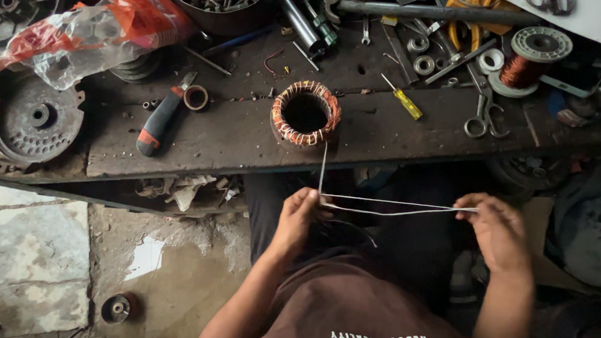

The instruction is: The person winds white wire around a cylindrical copper-wound component, repeatedly threading the wire through slots and pulling it taut. The person rotates the component and adjusts the wire path by hand throughout the process.

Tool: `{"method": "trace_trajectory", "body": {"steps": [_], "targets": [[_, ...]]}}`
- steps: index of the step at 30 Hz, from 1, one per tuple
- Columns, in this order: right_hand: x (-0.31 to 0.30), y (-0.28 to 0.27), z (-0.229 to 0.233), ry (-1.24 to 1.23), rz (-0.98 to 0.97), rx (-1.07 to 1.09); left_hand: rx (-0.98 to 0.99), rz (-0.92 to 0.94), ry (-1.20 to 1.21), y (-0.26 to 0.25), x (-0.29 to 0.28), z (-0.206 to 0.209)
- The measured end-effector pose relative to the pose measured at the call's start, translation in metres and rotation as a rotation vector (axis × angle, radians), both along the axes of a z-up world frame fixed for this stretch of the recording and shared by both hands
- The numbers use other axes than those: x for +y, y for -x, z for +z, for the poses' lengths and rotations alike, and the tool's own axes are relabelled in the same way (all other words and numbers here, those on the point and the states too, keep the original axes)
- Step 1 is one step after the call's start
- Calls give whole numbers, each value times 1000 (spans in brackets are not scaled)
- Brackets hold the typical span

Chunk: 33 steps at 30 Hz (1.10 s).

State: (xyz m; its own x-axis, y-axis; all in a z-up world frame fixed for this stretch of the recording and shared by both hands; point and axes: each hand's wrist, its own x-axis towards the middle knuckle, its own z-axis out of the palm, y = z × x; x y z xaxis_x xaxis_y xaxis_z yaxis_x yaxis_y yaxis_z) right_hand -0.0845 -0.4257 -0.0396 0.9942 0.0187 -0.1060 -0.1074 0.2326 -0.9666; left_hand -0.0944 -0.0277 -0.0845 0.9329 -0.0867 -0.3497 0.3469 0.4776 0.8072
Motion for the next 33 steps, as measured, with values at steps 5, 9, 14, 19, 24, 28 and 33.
{"method": "trace_trajectory", "body": {"steps": [5, 9, 14, 19, 24, 28, 33], "targets": [[-11, -3, -24, -390, 27, -118, -35, -58, -50, 5, 0, -12], [-22, -10, -47, -609, -110, -59, -294, -430, -1001, 21, 43, -5], [-1, -26, -43, 176, -525, 168, -305, 116, -1225, 17, 147, 36], [95, -11, -14, 601, -376, -244, -190, 349, -1078, 17, 155, 71], [201, 13, -6, 334, 259, -511, -401, -188, -1092, 12, 44, 84], [212, 5, -29, 123, 572, 86, -391, -266, -1192, 10, 7, 95], [153, 11, -55, -6, 536, 206, -502, -486, -999, 10, 41, 107]]}}
